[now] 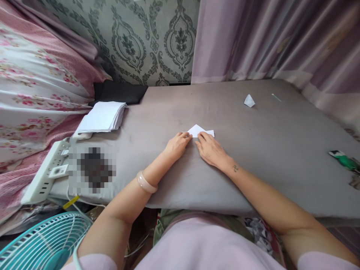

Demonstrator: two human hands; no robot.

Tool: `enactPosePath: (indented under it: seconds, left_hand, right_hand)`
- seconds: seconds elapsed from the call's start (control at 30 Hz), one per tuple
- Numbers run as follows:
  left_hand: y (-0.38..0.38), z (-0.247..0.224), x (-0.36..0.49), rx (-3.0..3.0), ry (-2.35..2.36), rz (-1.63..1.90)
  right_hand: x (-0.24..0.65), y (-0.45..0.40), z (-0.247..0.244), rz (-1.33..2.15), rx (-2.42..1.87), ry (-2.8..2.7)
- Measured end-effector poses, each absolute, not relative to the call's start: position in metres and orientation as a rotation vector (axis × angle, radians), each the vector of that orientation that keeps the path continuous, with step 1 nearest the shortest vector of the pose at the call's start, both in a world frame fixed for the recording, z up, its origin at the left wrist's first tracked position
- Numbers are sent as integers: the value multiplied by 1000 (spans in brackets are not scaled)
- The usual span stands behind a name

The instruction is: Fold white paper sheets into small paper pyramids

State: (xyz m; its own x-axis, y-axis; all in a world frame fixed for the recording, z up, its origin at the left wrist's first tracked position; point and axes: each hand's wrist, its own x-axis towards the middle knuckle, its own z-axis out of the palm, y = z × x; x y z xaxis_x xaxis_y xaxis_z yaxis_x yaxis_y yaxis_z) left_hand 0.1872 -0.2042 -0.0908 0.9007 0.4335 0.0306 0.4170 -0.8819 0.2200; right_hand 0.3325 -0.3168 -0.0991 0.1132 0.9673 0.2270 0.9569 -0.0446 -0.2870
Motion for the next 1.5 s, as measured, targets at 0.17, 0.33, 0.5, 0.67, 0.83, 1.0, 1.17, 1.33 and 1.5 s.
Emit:
enactPosePath:
  seconds: [0.17, 0.33, 0.5, 0.67, 0.83, 1.0, 1.17, 1.33, 1.5]
  left_hand:
    - [-206, -90, 170, 2774, 755, 118]
    - [-208, -86, 162, 2790, 873, 159]
    - [-207, -78, 169, 2850, 1009, 182]
    - [-214, -69, 203, 2955, 882, 446]
    - [-212, -83, 242, 2904, 546, 401]
    - [-200, -100, 249, 2839, 458, 360]
    - [-205, -92, 244, 2633, 527, 580]
    - [-222, -62, 242, 1553, 725, 943]
    - [-222, -47, 235, 983, 626, 937]
  right_hand:
    - [351, -330, -97, -77, -2169, -1814]
    - [371, -332, -93, -67, -2146, -1886]
    - [410, -316, -100, 141, -1971, -1923]
    - [427, -312, -108, 176, -1847, -1909]
    - [417, -320, -108, 45, -1842, -1964]
    - [408, -322, -107, -43, -1927, -1990]
    - [401, -319, -85, -147, -1871, -1848]
    - [395, -307, -34, -176, -1622, -1301]
    - [369, -289, -8, 8, -1558, -1323]
